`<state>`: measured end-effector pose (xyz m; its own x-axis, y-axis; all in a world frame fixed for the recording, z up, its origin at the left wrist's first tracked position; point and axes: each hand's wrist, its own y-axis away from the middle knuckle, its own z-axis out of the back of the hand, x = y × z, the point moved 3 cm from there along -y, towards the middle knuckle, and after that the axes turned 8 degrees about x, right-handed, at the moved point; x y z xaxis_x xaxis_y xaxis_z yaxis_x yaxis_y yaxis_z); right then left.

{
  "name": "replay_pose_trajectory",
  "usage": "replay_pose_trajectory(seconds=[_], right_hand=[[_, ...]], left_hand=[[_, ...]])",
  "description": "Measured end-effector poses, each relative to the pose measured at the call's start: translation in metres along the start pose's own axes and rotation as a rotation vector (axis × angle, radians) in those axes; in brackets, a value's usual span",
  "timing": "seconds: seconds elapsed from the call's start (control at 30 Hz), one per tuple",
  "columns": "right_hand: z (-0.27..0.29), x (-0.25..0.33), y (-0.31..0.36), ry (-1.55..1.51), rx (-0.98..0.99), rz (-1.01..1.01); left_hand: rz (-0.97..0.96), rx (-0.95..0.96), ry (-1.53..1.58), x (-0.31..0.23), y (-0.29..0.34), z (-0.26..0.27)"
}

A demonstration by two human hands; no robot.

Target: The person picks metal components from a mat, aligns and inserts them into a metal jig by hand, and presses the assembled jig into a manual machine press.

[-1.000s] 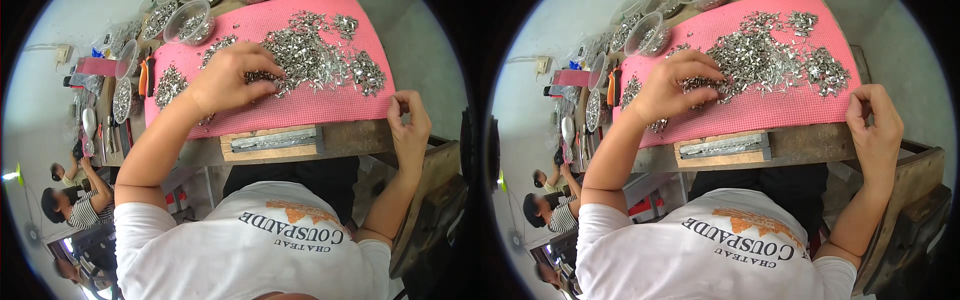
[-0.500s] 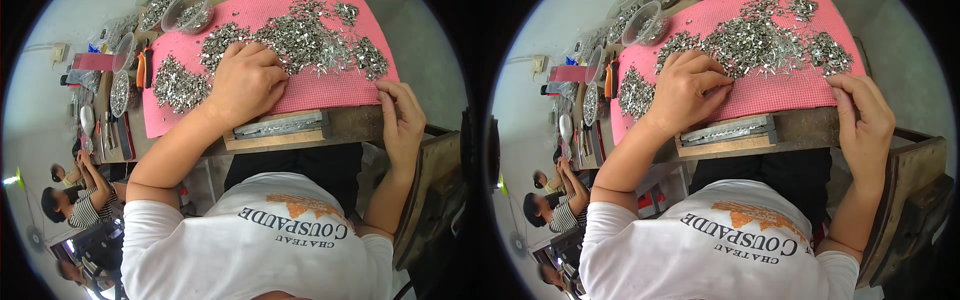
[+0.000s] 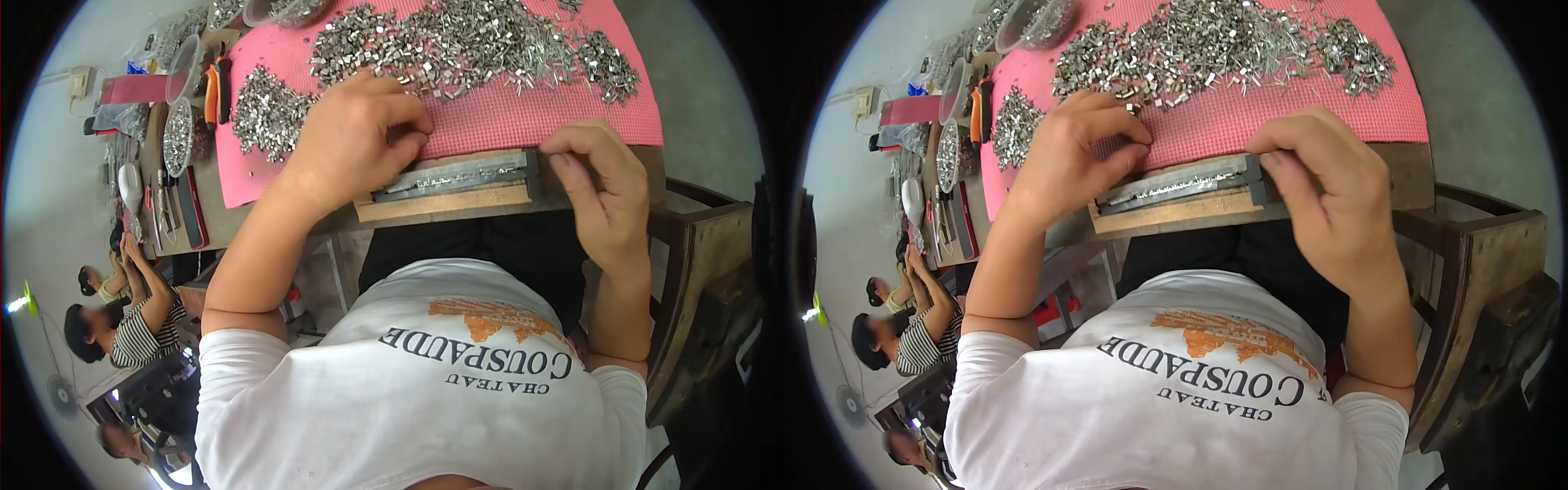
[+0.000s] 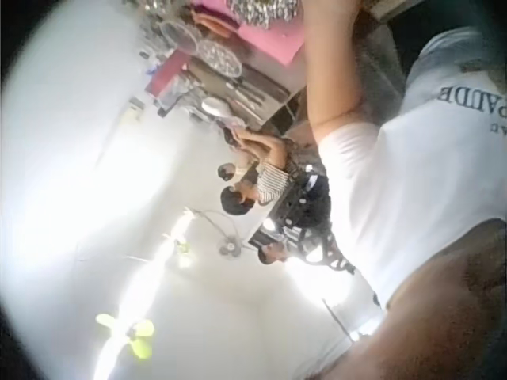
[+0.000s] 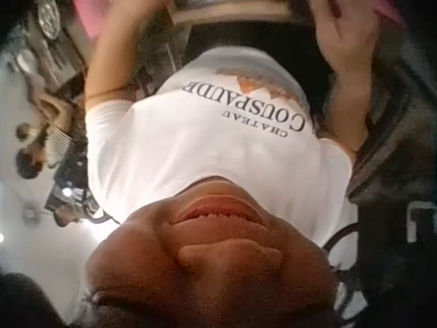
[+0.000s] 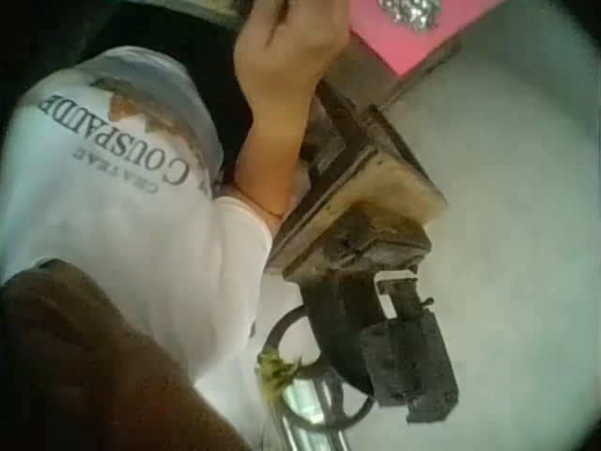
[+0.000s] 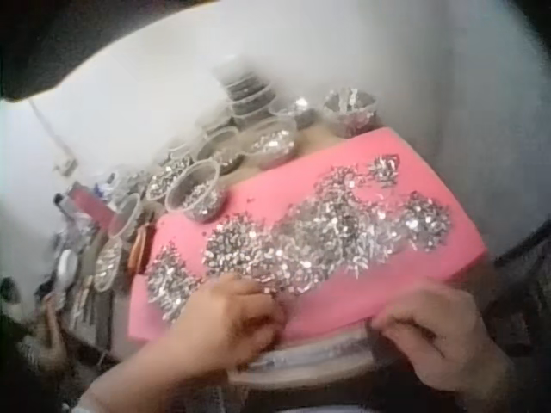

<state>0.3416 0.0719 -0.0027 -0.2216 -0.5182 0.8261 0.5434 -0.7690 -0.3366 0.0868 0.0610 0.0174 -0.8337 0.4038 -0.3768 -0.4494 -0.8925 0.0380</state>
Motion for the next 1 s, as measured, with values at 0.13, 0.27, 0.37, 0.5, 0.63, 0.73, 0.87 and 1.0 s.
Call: replay_pose_trajectory(seconds=[0.13,0.27,0.37,0.5,0.63,0.73,0.87,1.0], right_hand=[[-0.025,-0.005,-0.001,0.039,0.005,0.077],[-0.033,-0.007,0.000,0.053,0.041,0.059],[-0.038,-0.009,0.001,0.026,0.065,0.028],[-0.041,-0.011,0.001,0.046,0.044,0.034],[-0.042,-0.012,0.000,0.055,0.034,0.028],[-0.043,-0.013,0.000,0.093,0.016,0.052],[-0.043,-0.011,-0.002,0.147,0.019,0.050],[-0.039,-0.009,-0.001,0.211,0.043,0.168]], left_hand=[[0.203,0.015,0.143,0.007,0.007,-0.008],[0.195,-0.052,0.075,0.006,0.014,-0.009],[0.157,-0.118,0.001,0.007,0.016,-0.015],[0.111,-0.197,-0.094,0.004,0.018,-0.020],[0.074,-0.253,-0.130,0.002,0.019,-0.024],[0.103,-0.300,-0.031,-0.008,0.022,-0.027],[0.060,-0.371,0.206,-0.022,0.025,-0.034],[-0.067,-0.325,0.183,-0.038,0.025,-0.043]])
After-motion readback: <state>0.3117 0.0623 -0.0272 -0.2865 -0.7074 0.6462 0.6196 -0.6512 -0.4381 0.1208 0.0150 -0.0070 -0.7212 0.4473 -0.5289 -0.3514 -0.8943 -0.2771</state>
